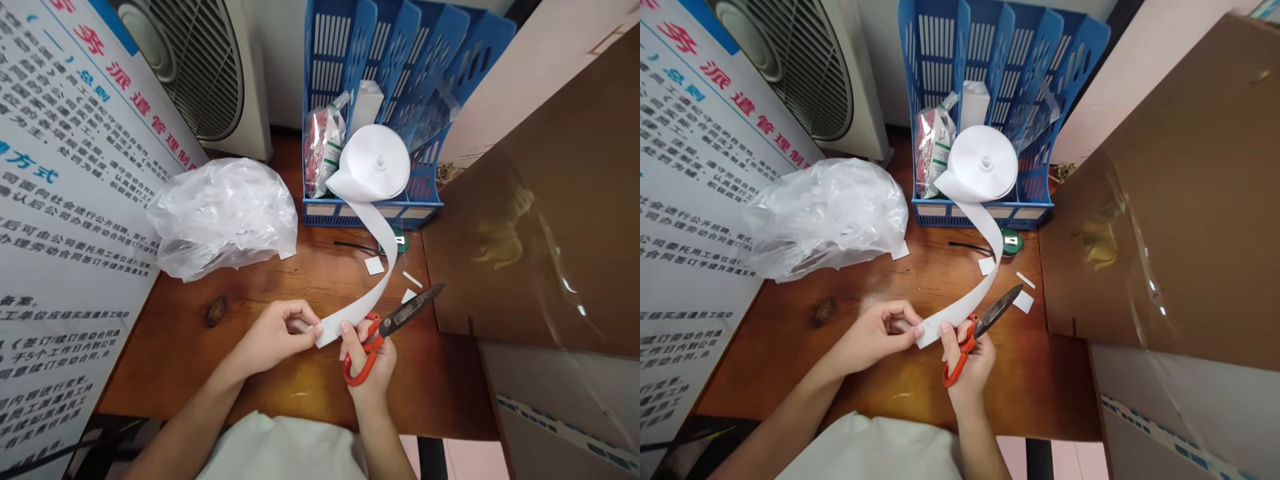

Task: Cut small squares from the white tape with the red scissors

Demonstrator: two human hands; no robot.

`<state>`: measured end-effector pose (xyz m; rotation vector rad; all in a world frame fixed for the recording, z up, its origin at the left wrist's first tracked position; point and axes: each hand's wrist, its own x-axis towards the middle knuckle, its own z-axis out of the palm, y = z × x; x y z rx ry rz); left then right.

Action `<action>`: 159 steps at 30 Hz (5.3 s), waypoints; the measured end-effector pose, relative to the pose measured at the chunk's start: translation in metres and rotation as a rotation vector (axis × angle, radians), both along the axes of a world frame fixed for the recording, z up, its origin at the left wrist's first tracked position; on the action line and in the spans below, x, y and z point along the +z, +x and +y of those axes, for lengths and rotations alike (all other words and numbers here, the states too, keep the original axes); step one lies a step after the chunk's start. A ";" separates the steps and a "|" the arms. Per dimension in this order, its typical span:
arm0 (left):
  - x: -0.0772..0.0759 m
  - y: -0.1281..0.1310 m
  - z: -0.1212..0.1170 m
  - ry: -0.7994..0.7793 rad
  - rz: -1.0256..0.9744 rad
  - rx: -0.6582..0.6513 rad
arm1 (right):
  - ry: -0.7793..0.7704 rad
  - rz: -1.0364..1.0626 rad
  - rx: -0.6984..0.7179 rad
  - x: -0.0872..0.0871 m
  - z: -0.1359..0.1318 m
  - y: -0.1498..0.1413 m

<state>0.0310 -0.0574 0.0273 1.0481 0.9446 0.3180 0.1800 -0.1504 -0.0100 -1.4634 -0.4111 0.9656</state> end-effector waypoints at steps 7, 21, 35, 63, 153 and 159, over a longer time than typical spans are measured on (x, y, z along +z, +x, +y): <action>-0.004 0.002 -0.006 -0.015 -0.035 0.127 | -0.006 -0.055 0.066 -0.005 -0.004 0.000; -0.014 0.018 -0.030 -0.009 -0.006 0.325 | 0.054 -0.066 0.036 -0.004 -0.010 0.006; -0.012 0.009 -0.025 0.083 0.128 0.370 | -0.095 -0.130 0.047 0.005 -0.017 0.012; -0.004 0.001 -0.023 -0.070 -0.018 0.457 | -0.593 0.135 0.887 0.058 -0.048 0.040; -0.003 -0.004 -0.020 -0.186 -0.044 0.398 | -0.756 0.282 0.874 0.053 -0.052 0.039; -0.003 -0.003 -0.020 -0.211 -0.085 0.414 | -0.770 0.328 0.854 0.051 -0.054 0.039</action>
